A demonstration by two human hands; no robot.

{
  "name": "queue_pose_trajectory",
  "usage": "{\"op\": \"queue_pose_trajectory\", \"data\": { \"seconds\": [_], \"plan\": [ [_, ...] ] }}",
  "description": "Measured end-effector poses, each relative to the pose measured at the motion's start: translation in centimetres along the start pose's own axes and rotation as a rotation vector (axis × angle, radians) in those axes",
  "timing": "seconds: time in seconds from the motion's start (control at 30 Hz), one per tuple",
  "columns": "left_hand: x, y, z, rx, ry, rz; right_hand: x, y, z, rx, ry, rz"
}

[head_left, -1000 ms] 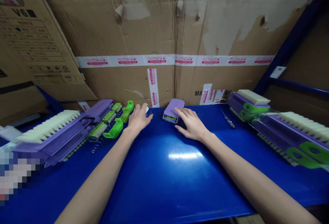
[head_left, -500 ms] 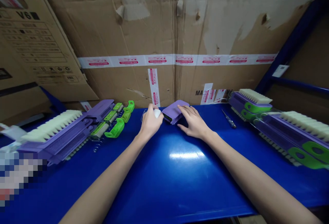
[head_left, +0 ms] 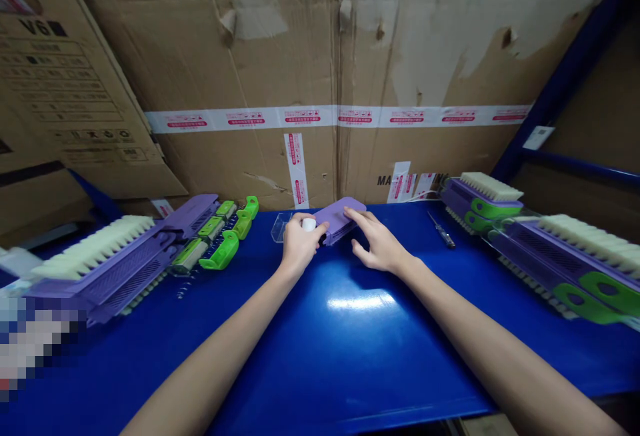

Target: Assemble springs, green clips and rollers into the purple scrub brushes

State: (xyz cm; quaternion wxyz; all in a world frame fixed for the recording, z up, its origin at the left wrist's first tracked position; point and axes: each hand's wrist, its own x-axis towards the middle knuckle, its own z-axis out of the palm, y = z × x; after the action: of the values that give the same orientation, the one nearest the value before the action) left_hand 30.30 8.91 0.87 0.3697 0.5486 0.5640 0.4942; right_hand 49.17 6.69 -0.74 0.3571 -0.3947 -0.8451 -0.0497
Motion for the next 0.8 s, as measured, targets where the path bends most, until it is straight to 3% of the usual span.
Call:
{"op": "queue_pose_trajectory", "data": {
  "seconds": [0.13,0.23,0.4,0.6,0.8],
  "plan": [
    [-0.1,0.2,-0.2,0.148,0.019,0.152,0.0,0.1,-0.1,-0.044,0.020,0.020],
    [-0.3,0.0,-0.4,0.293,0.007,0.339,0.0,0.3,-0.1,-0.134,0.031,0.034],
    [-0.2,-1.3,-0.7,0.479,-0.136,0.571,0.1,0.8,0.1,-0.263,0.011,0.124],
    [0.0,-2.1,-0.6,0.503,-0.188,0.608,0.0,1.6,0.4,-0.252,-0.048,0.141],
    [0.3,-1.5,-1.1,0.340,0.034,0.519,0.3,1.8,-0.1,-0.259,-0.011,0.138]
  ]
}}
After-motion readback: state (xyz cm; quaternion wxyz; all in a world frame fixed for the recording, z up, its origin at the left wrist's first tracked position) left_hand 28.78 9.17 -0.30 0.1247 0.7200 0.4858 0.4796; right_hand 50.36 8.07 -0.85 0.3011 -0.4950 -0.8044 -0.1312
